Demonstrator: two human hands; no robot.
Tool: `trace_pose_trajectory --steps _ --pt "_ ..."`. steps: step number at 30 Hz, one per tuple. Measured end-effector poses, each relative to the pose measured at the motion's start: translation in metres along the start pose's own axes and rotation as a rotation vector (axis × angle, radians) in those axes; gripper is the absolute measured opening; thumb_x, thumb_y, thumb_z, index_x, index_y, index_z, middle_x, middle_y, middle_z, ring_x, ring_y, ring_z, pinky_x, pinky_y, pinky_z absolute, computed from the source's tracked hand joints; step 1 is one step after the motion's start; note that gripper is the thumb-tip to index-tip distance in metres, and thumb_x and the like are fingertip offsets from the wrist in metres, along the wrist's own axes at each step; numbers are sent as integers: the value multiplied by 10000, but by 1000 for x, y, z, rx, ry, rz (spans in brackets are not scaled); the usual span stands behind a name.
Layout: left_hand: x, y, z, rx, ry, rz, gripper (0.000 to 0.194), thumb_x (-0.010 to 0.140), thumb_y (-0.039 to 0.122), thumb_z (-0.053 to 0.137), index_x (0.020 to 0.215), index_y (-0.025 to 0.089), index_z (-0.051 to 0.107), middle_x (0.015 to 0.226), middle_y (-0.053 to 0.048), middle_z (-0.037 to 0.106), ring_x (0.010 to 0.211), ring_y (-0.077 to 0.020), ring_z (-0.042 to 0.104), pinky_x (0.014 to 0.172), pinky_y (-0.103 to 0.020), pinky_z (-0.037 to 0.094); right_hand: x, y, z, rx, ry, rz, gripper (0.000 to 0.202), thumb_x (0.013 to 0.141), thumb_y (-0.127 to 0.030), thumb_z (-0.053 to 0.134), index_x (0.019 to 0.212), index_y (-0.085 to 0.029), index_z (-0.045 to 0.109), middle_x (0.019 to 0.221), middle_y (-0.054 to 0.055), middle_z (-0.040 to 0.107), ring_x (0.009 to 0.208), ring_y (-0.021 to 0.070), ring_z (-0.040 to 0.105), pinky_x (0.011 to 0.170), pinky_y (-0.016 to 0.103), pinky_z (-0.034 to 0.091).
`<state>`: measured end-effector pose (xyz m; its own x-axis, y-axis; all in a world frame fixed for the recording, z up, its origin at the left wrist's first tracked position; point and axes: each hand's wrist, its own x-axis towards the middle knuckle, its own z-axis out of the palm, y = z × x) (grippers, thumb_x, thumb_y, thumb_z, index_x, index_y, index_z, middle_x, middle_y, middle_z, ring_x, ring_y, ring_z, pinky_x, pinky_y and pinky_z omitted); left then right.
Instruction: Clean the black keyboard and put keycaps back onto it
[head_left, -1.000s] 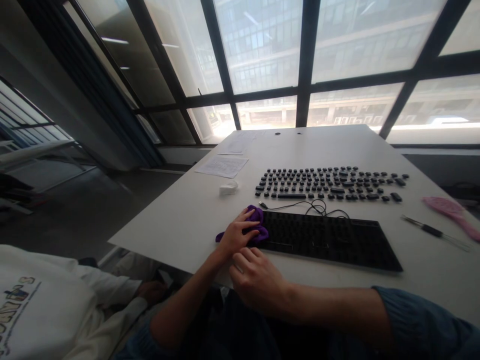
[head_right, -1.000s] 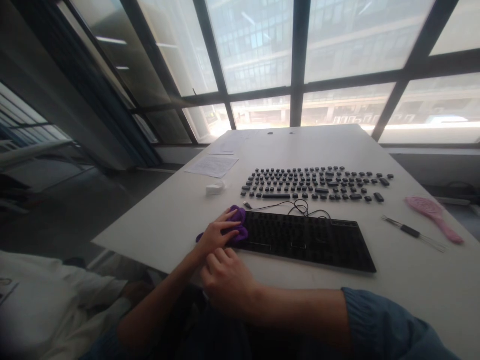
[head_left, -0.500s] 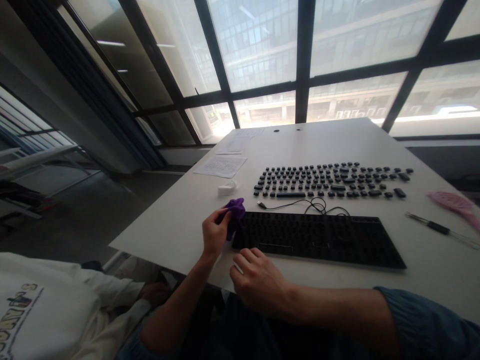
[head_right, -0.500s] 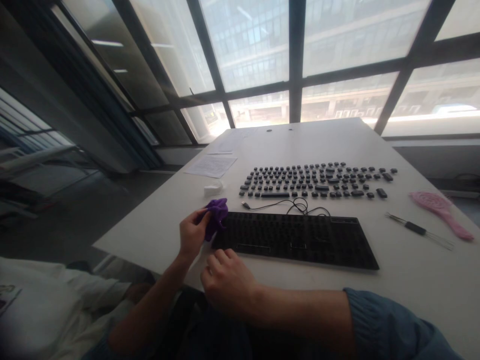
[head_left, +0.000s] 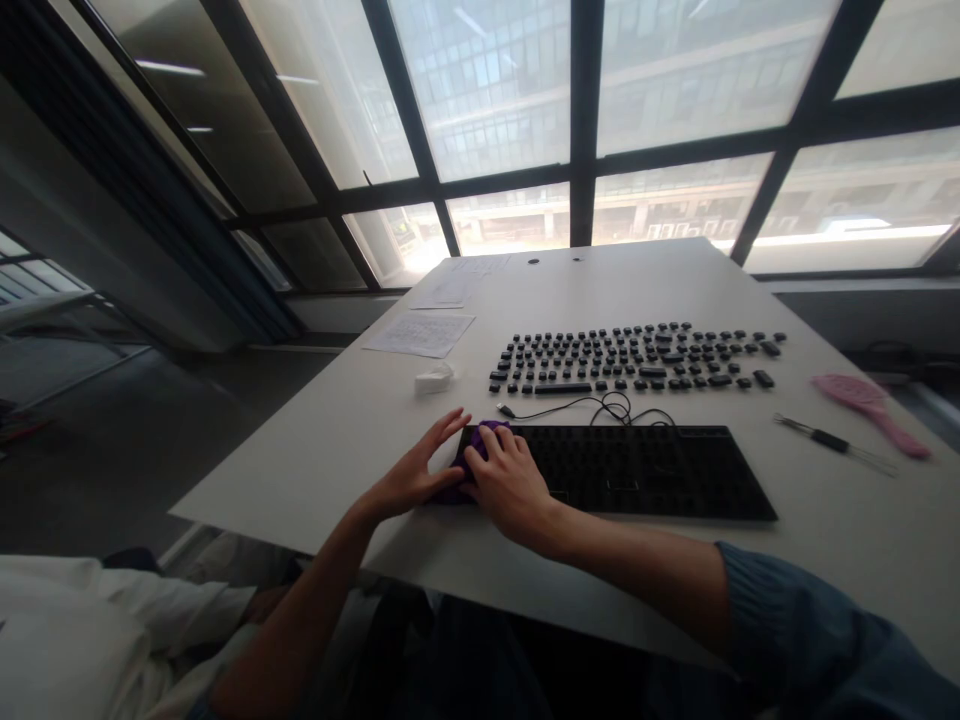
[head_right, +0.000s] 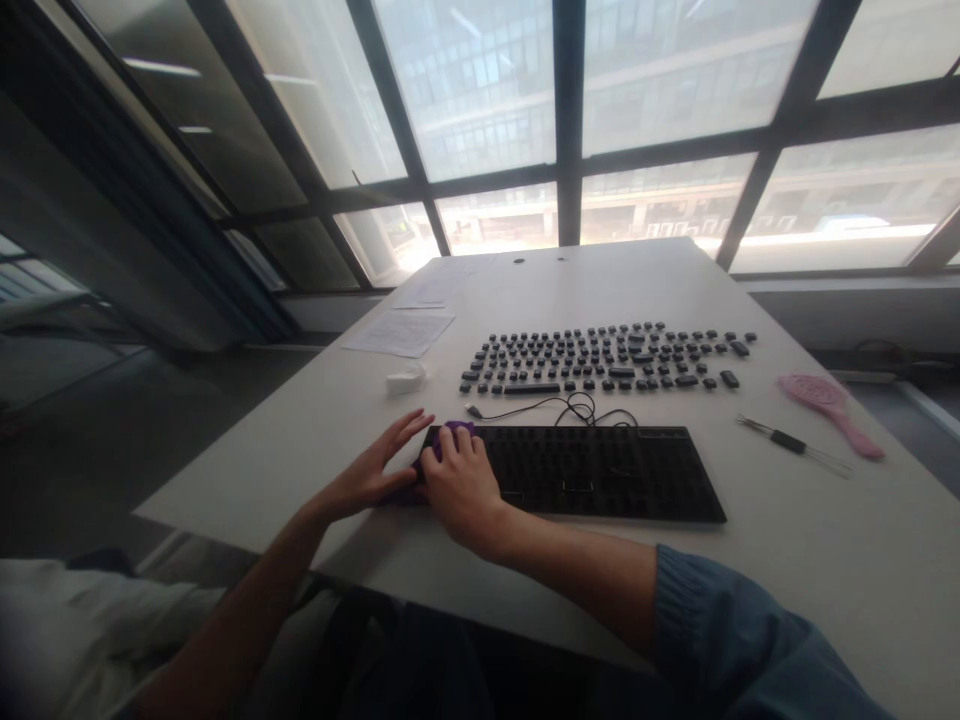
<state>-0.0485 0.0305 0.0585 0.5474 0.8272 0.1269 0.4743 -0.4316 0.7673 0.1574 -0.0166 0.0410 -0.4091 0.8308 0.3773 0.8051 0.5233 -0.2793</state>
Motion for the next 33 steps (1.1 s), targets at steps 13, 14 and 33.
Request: trace_pose_trajectory --steps 13,14,33 --pt "8 -24 18 332 -101 178 1311 626 465 923 1639 284 111 1640 -184 295 1500 -422 309 1204 -610 331 14 19 -8 22 -139 -140 266 823 -176 739 1081 -134 686 1159 148 628 1124 300 532 958 429 496" --pt "8 -25 18 332 -93 187 1312 625 472 921 1639 285 111 1633 -182 309 1488 -423 331 1196 -603 351 13 20 -10 16 -141 -153 246 838 -163 716 1081 -133 687 1138 141 632 1107 295 537 947 426 502" --pt "5 -22 18 400 -95 177 1274 671 533 881 1630 258 89 1596 -191 354 1464 -404 376 1201 -565 351 -42 84 -51 -73 -143 -140 395 788 101 534 1056 -147 686 1127 127 621 1062 276 515 942 406 528"
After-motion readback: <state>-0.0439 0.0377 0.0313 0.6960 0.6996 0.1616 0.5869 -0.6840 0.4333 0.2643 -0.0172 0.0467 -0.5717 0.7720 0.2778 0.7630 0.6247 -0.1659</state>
